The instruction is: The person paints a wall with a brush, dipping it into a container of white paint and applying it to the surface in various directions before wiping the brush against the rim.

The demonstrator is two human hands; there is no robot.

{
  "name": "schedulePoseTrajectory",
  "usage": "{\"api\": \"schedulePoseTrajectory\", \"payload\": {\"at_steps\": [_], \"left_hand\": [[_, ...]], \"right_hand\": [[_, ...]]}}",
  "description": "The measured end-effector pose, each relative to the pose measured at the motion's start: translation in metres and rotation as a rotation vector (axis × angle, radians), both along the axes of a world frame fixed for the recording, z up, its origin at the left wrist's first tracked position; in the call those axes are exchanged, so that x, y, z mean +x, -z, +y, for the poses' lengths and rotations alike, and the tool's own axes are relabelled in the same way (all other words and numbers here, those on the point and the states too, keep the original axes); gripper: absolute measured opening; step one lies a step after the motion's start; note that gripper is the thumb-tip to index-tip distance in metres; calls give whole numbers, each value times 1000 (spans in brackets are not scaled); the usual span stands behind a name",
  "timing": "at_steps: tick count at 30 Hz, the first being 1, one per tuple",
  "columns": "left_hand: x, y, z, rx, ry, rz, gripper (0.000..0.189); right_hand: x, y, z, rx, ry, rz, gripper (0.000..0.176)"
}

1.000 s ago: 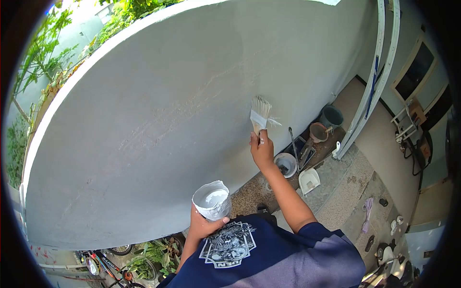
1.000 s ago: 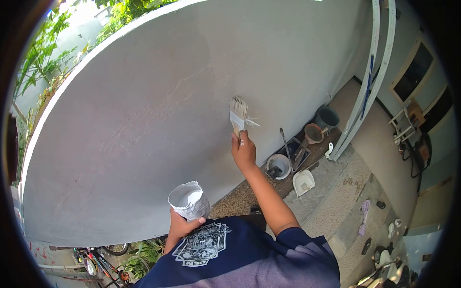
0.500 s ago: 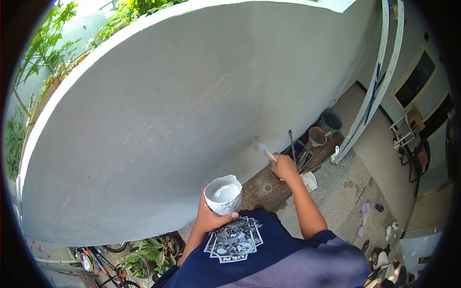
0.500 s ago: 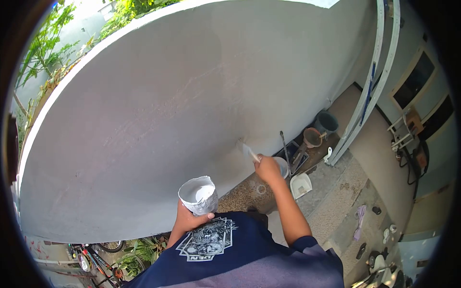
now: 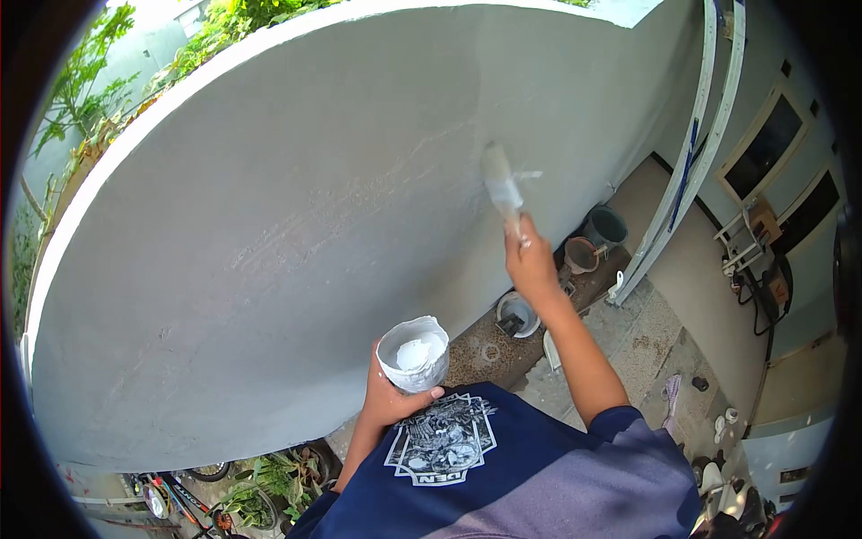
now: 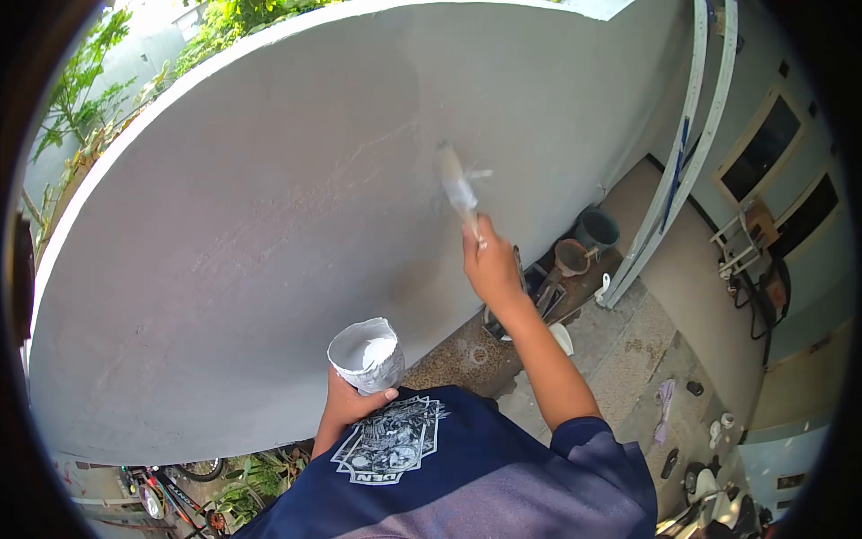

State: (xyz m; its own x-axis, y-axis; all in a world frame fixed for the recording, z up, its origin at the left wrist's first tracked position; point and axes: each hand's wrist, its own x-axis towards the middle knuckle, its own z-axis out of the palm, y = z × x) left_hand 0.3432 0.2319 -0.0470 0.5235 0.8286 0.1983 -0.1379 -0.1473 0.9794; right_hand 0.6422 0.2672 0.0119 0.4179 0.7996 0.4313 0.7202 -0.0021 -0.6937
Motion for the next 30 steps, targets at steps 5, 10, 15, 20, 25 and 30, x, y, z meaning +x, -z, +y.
{"api": "schedulePoseTrajectory", "payload": {"at_steps": [5,10,15,20,25,30], "left_hand": [[-3,5,-1,3,-59,58,103],[-7,6,6,79,-9,70,105],[-7,-5,8,135,-24,66,104],[9,-21,10,198,-84,83,102],[31,-24,16,258,-105,73,100],[51,-26,21,402,-79,104,101]], "right_hand": [[16,173,-46,-558,-51,-141,27],[12,53,-23,-505,-63,26,30],[13,-68,-56,-183,-109,193,32],[25,-112,-108,-151,-303,221,32],[13,-156,-128,-187,-494,-42,31],[2,-178,-128,-339,-605,-261,30]]}}
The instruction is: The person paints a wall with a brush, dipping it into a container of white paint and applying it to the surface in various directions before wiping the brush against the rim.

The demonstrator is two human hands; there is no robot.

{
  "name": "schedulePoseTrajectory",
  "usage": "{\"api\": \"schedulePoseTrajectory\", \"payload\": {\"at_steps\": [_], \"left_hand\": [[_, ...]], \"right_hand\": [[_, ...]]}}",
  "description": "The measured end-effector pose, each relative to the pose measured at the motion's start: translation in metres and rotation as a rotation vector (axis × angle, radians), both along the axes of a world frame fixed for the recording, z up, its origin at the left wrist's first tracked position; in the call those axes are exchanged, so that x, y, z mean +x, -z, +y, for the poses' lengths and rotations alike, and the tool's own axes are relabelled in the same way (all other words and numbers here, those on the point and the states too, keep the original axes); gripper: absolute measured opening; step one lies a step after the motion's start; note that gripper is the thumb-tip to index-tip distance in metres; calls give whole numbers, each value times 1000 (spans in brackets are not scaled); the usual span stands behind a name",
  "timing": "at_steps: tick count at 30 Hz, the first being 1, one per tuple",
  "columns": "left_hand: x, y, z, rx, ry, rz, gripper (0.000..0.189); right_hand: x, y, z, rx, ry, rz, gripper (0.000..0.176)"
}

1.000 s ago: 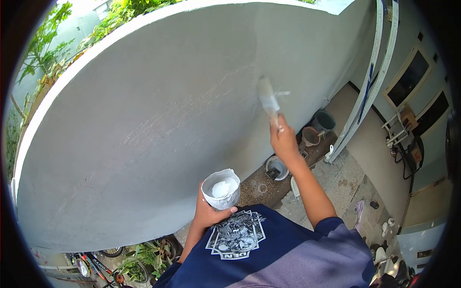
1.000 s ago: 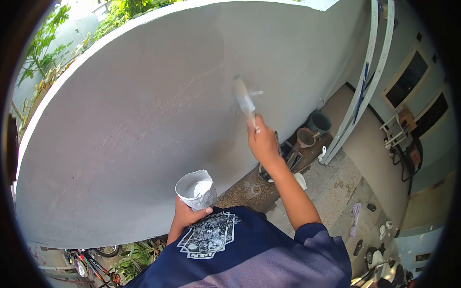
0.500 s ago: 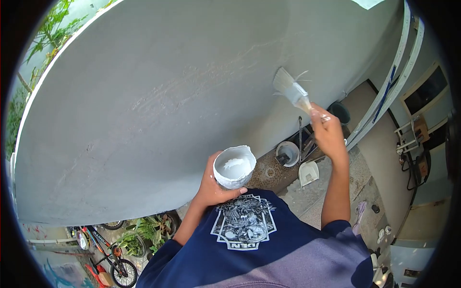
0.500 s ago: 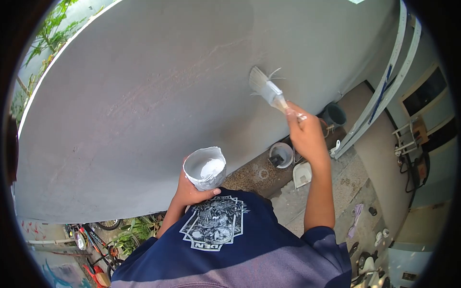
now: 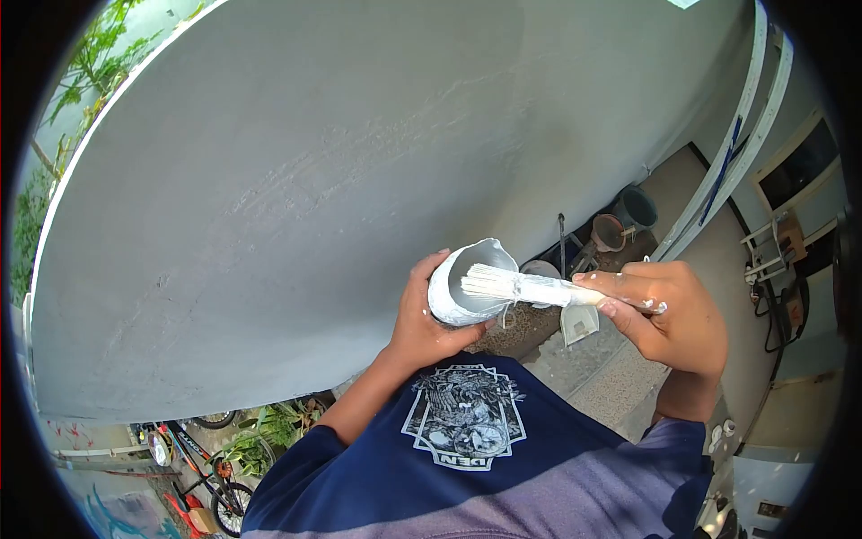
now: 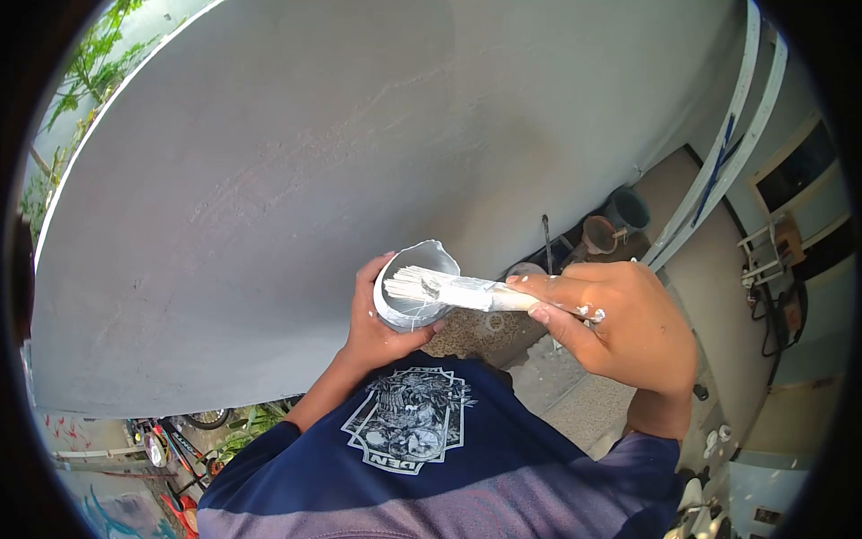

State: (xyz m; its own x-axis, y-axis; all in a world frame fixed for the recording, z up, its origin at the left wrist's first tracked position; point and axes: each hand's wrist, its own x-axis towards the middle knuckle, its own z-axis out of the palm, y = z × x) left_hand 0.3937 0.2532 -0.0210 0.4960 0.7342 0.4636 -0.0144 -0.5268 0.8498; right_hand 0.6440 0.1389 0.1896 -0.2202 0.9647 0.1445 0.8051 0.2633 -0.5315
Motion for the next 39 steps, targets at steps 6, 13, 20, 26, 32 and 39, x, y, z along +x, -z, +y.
{"api": "schedulePoseTrajectory", "payload": {"at_steps": [6,13,20,26,32,39], "left_hand": [[20,-7,2,175,-21,40,97],[38,-15,-2,289,-91,26,94],[44,-20,6,216,-132,-15,94],[44,-20,12,184,-165,-97,93],[45,-24,13,244,-136,-18,97],[43,-18,14,173,-158,0,97]], "right_hand": [[-16,-29,0,-9,22,-428,22],[-27,-17,8,61,-2,-560,19],[-29,12,8,256,106,-511,20],[-23,34,3,384,207,-271,26],[-16,32,-4,426,238,-317,28],[-5,44,-8,444,233,-189,30]]}}
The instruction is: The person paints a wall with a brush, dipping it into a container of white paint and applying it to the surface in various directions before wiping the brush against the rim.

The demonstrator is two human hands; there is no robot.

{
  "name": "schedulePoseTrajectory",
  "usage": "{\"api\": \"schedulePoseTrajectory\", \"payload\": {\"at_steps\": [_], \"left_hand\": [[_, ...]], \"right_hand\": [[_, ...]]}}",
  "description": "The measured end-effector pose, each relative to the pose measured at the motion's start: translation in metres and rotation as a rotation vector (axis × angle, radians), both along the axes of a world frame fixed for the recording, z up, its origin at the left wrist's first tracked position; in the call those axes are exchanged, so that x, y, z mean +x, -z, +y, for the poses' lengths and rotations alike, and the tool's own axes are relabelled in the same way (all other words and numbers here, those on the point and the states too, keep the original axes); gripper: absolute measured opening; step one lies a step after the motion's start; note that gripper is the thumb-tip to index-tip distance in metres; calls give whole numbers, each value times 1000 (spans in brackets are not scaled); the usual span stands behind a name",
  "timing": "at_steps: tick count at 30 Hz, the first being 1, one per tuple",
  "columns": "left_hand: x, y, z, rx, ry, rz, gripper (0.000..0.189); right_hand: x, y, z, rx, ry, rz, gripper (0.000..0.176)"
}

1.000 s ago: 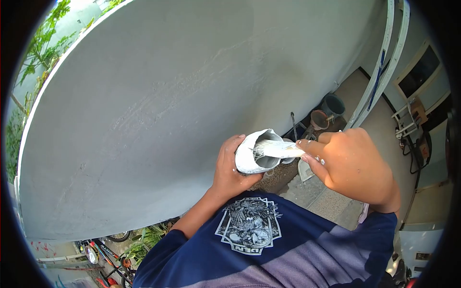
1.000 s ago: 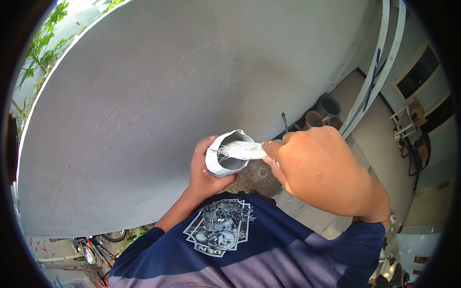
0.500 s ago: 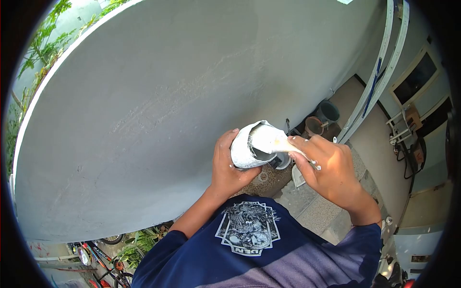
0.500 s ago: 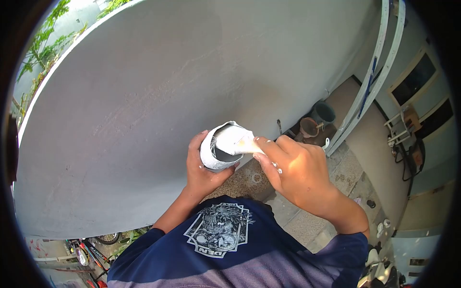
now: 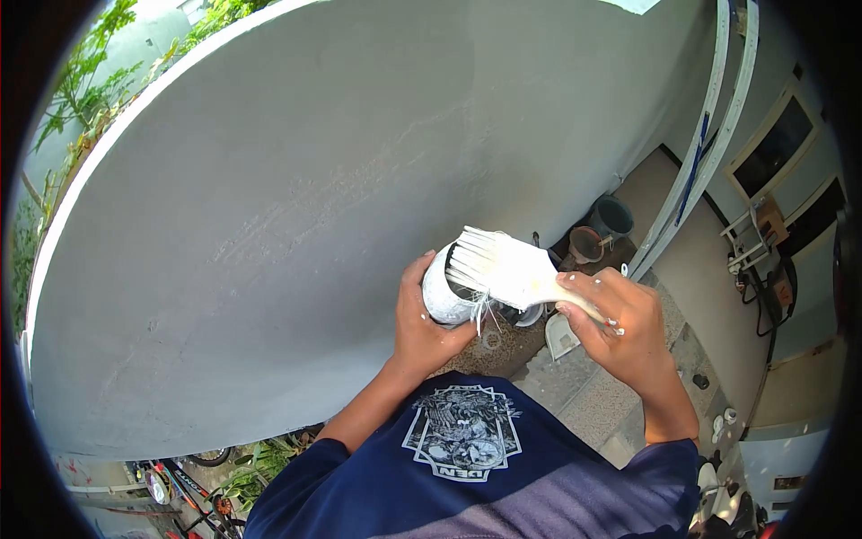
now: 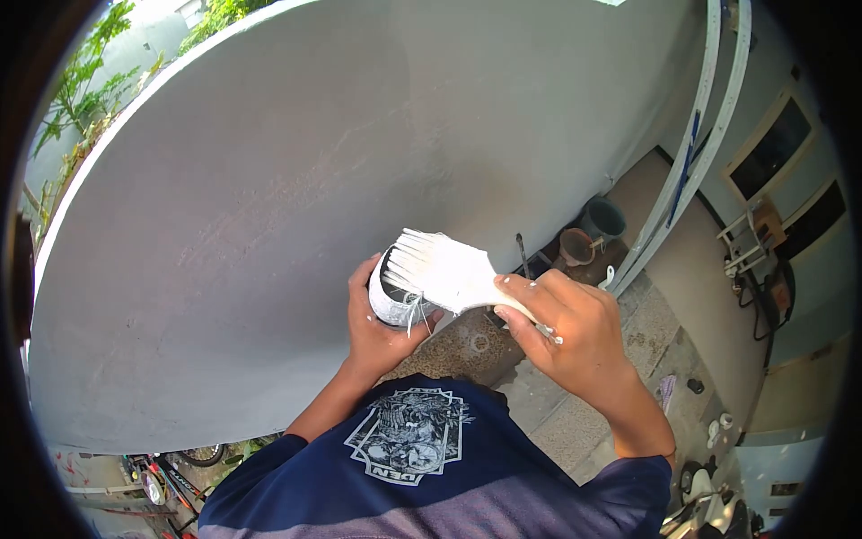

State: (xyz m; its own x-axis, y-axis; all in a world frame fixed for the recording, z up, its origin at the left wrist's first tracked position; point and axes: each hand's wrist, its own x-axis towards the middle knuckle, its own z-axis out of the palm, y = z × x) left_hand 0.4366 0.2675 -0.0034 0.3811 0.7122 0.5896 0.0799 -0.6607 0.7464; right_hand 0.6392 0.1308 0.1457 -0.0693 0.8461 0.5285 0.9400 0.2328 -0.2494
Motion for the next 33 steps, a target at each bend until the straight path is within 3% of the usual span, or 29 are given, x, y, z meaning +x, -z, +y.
{"api": "schedulePoseTrajectory", "payload": {"at_steps": [8,10,11,12,14,16,17,18,21,23,26,28,30,33], "left_hand": [[-1,1,-4,-54,10,-16,98],[-4,5,-6,-77,16,-64,98],[-6,9,-7,-92,18,-66,99],[-9,15,-8,-89,25,-67,99],[-18,26,-11,-170,54,-94,98],[-26,28,-16,-204,63,-84,98],[-29,31,-18,-223,40,-71,98],[-33,33,-19,-242,17,-56,98],[-42,39,-23,-247,-31,-11,99],[-47,40,-25,-250,-54,7,100],[-50,42,-28,-300,-92,-37,101],[-53,44,-27,-300,-94,-47,99],[-56,44,-28,-306,-98,-64,97],[-56,40,-30,-352,-135,-41,97]], "right_hand": [[22,-1,-4,-35,37,208,29],[32,10,1,51,75,356,28],[33,9,-2,-99,206,536,22],[40,15,-3,-94,212,534,22],[62,47,1,-247,297,676,21],[73,92,10,-240,257,824,25],[67,103,17,-321,249,1127,23],[62,114,24,-339,248,1216,18],[55,143,39,-417,284,1246,17],[39,153,52,-201,323,956,23],[12,106,57,-263,323,801,33],[0,104,68,-205,298,761,35],[-13,105,84,-202,116,700,36],[-20,121,91,-152,140,699,38]]}}
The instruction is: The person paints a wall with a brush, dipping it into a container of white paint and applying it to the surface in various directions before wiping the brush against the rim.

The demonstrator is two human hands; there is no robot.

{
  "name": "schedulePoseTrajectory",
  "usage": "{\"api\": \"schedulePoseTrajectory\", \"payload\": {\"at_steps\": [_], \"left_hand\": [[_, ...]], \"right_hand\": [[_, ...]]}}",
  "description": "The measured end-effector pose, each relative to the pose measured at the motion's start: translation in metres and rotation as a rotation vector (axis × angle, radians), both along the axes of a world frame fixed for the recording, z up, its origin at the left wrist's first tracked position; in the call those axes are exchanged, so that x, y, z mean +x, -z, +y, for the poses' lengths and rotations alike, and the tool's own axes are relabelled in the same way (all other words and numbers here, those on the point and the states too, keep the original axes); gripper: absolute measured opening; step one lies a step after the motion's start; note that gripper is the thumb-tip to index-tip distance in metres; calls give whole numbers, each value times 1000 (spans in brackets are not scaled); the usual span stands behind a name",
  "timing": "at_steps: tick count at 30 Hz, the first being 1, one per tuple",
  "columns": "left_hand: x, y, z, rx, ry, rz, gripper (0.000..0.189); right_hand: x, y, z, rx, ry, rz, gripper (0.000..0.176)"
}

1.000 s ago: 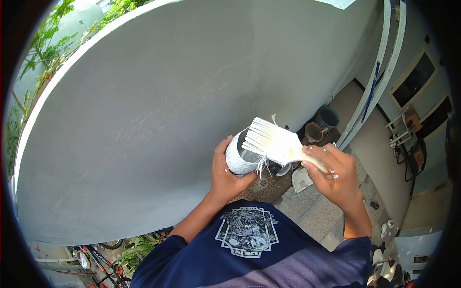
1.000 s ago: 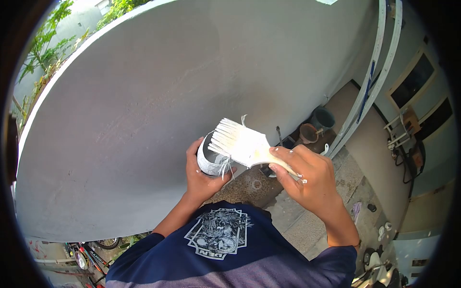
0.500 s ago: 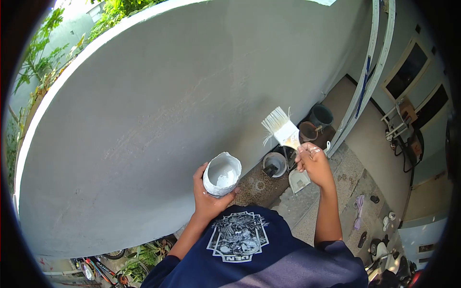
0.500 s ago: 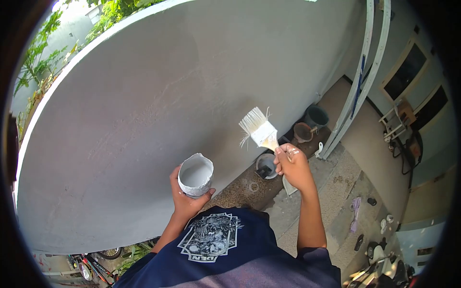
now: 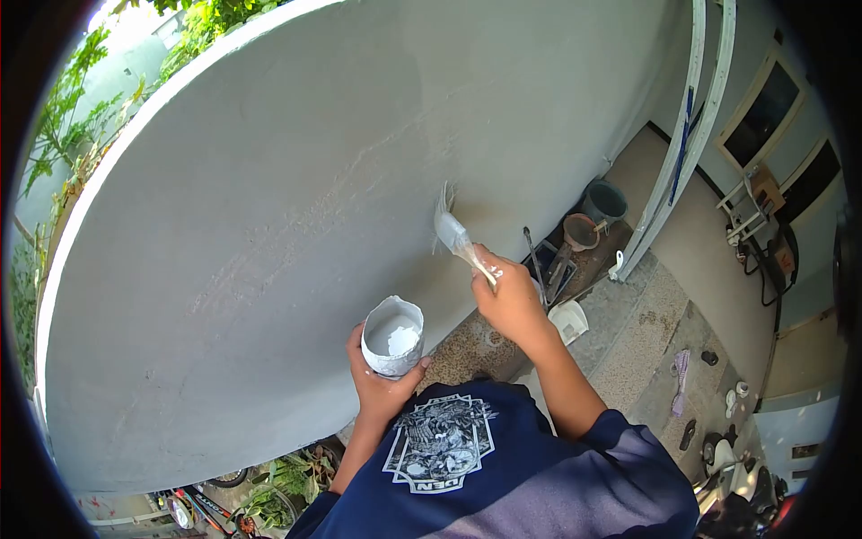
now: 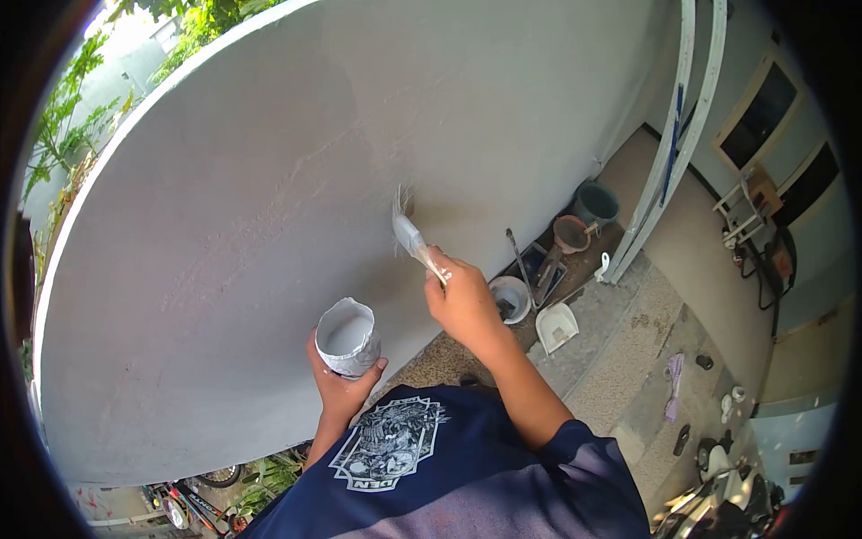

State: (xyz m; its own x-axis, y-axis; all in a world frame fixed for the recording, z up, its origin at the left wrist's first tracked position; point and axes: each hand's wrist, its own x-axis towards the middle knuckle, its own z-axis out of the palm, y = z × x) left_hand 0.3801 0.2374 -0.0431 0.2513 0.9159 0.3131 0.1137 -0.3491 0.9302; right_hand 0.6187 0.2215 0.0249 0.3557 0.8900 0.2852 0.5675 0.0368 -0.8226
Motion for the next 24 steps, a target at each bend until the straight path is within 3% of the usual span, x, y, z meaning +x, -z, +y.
{"api": "schedulePoseTrajectory", "payload": {"at_steps": [2,6,8,13,16,19,24], "left_hand": [[1,-4,1,5,7,-6,97],[-1,-2,4,26,25,-6,97],[-1,-2,5,19,32,9,97],[0,2,6,21,93,1,98],[0,3,1,12,107,-25,98],[0,2,-2,-27,119,-10,97],[2,2,-6,-7,169,-26,98]], "right_hand": [[9,-13,-14,-111,46,88,38],[28,-1,-25,54,85,123,36],[17,-15,-10,-182,-25,105,35],[16,13,-10,-13,-50,42,34],[25,2,-29,-47,21,175,34],[18,-2,2,-202,-75,86,35],[30,10,-16,-141,-10,161,35]]}}
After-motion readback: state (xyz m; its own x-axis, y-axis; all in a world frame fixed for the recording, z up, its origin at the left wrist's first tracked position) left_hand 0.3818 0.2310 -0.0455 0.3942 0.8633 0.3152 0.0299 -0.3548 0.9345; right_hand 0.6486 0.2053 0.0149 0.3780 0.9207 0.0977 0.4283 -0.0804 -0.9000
